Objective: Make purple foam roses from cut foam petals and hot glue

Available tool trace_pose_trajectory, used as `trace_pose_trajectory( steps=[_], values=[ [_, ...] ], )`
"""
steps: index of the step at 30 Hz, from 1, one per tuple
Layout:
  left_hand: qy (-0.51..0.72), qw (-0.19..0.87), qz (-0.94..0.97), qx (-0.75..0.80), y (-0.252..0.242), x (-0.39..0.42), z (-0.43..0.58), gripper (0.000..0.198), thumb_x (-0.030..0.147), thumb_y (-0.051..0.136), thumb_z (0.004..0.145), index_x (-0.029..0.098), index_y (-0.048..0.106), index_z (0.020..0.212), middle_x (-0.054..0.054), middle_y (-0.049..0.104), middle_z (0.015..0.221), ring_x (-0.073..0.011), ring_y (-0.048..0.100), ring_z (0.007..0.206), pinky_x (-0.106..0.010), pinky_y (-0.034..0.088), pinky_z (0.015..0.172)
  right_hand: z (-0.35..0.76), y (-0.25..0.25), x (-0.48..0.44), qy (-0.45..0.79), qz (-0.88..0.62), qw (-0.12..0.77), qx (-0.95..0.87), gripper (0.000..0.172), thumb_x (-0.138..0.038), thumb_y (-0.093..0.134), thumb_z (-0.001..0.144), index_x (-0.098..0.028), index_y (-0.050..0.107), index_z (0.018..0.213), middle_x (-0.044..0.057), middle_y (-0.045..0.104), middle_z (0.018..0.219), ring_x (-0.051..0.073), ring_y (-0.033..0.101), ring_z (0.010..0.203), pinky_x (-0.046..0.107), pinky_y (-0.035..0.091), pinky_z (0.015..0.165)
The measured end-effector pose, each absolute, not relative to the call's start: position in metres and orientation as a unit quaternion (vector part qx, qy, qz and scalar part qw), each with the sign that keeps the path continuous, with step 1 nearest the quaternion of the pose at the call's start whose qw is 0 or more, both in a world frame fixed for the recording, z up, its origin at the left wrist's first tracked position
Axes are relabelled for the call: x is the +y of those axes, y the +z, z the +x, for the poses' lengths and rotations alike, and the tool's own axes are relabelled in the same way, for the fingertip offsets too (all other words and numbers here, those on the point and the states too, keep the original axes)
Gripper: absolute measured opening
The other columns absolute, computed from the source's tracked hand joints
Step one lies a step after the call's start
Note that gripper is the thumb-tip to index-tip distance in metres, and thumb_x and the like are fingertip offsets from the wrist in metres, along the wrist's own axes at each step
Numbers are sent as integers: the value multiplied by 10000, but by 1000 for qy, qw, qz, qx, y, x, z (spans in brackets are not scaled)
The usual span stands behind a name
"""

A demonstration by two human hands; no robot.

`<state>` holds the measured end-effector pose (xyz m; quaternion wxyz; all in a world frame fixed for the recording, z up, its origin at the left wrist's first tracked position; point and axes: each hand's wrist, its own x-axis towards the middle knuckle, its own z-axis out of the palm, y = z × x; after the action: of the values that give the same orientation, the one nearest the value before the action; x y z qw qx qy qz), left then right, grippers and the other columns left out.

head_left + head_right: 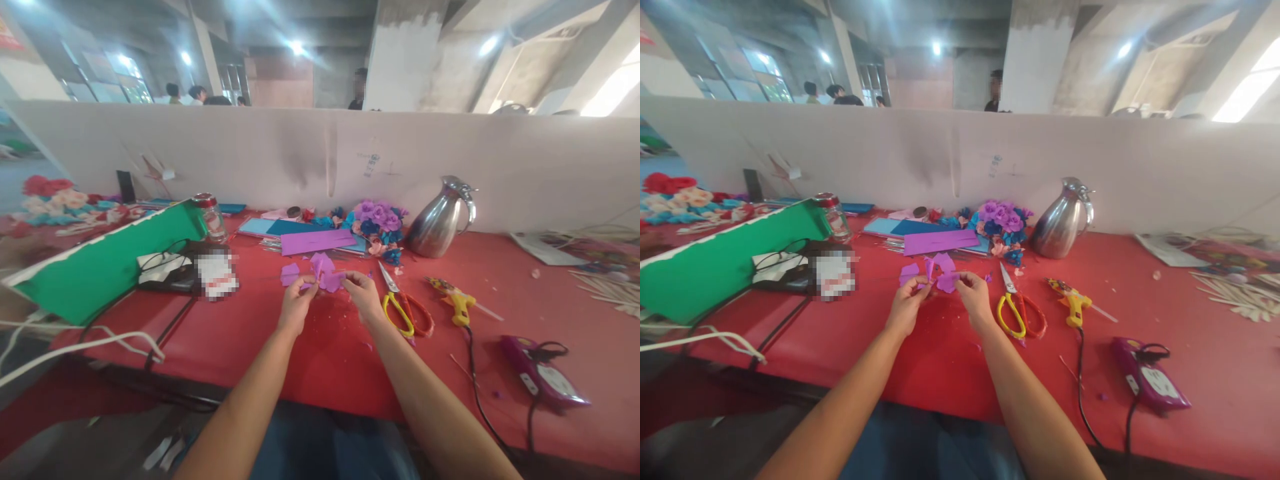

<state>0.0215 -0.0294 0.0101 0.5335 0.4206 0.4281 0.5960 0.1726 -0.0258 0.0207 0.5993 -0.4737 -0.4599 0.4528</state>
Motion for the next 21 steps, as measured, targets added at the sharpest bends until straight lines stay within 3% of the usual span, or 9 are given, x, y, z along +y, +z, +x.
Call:
trace_pose_trajectory(
  steps=[12, 21],
  values=[
    [576, 495, 480, 439, 5, -28, 21, 152, 303, 678, 694, 194, 577, 730, 45, 531, 586, -105, 478, 589, -229, 360, 626, 170, 28, -29, 495, -471, 559, -469, 172, -293, 618, 595, -174, 659, 711, -8, 662, 684, 136, 577, 684, 259, 429, 701],
    [550, 530, 466, 446, 8, -29, 24, 356, 335, 792, 582, 182, 708, 892, -19, 667, 801, -121, 556, 665, -239, 406, 651, 166, 15, -27, 461, -447, 519, -564, 217, -273, 596, 640, -173, 649, 826, -16, 648, 682, 128, 568, 619, 253, 448, 632]
  ],
)
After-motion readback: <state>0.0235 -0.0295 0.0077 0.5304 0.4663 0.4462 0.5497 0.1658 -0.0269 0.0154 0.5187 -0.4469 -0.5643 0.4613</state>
